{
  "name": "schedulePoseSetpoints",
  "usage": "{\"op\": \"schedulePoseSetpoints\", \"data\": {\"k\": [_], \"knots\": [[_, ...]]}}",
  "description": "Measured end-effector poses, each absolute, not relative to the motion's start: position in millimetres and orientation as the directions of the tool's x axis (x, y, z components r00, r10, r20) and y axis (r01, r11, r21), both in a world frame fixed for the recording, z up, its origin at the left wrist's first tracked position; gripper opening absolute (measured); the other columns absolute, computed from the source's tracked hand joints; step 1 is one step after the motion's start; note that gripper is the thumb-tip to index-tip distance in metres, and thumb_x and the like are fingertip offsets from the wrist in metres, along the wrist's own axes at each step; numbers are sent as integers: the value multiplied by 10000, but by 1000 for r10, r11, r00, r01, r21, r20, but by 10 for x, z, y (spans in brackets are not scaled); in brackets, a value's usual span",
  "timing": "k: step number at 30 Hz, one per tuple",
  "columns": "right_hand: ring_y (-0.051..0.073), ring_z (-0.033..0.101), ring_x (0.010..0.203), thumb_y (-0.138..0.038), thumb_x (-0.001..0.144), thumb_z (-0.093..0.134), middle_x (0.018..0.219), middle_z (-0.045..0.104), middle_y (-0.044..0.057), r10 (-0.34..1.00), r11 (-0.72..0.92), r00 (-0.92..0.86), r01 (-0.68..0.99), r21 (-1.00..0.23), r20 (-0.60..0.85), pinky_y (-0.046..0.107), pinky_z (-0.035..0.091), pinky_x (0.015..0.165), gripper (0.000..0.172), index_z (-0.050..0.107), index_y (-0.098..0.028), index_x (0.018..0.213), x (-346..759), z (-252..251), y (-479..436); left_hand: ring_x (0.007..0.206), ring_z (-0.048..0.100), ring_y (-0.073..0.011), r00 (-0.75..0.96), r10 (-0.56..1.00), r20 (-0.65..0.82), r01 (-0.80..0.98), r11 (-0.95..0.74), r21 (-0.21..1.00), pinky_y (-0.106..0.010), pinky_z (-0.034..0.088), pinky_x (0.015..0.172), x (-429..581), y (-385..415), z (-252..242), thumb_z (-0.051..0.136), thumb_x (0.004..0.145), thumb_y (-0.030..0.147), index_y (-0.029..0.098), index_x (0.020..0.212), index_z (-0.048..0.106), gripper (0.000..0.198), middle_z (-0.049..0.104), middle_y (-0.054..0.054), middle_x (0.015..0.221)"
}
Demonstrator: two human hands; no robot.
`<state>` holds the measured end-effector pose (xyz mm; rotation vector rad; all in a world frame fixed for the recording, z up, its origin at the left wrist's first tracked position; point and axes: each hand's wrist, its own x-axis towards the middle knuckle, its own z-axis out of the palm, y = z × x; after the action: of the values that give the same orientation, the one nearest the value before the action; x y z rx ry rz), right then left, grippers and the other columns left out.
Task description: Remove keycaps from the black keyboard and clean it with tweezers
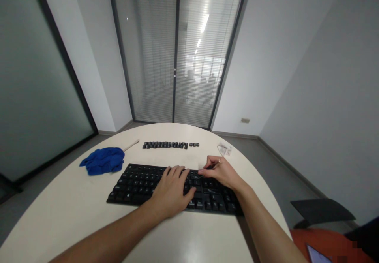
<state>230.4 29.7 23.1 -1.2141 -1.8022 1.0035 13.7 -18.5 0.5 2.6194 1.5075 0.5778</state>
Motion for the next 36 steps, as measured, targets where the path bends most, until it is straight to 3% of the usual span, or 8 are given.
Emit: {"op": "schedulePoseSetpoints", "data": {"k": [4,14,24,31,36], "knots": [[100,472,515,-482,696,755,552,574,-32,941,310,-277,480,-820,194,216,320,487,377,542,-176,641,2227,269,263,1285,439,-312,452,845,286,817,-521,249,-524,280,1116,138,-189,21,459,905,468,185,1310,509,496,528,-123,1369],[142,570,554,-454,778,687,566,631,-13,920,390,-245,622,-679,304,236,402,554,315,572,-195,640,2094,295,251,1276,447,-313,449,844,292,814,-522,257,-530,272,1118,146,-181,3,456,900,475,186,1321,497,512,535,-125,1357],[148,587,528,-474,829,634,551,623,-9,912,406,-268,689,-600,310,232,400,550,302,593,-205,696,2012,276,239,1269,451,-313,451,839,303,814,-526,246,-527,281,1111,145,-172,-18,465,895,466,186,1315,497,506,539,-124,1342],[165,617,574,-511,852,601,606,653,6,891,441,-307,760,-478,334,231,380,560,316,595,-215,743,1935,289,205,1277,446,-320,447,846,289,822,-516,241,-525,274,1119,146,-178,-7,466,897,471,171,1293,519,499,536,-132,1352],[172,605,584,-507,898,533,607,628,8,900,420,-292,775,-472,322,238,371,579,329,566,-216,749,1969,303,198,1273,450,-308,450,844,290,820,-520,239,-517,276,1123,145,-179,4,465,895,475,182,1330,489,525,541,-120,1351]]}}
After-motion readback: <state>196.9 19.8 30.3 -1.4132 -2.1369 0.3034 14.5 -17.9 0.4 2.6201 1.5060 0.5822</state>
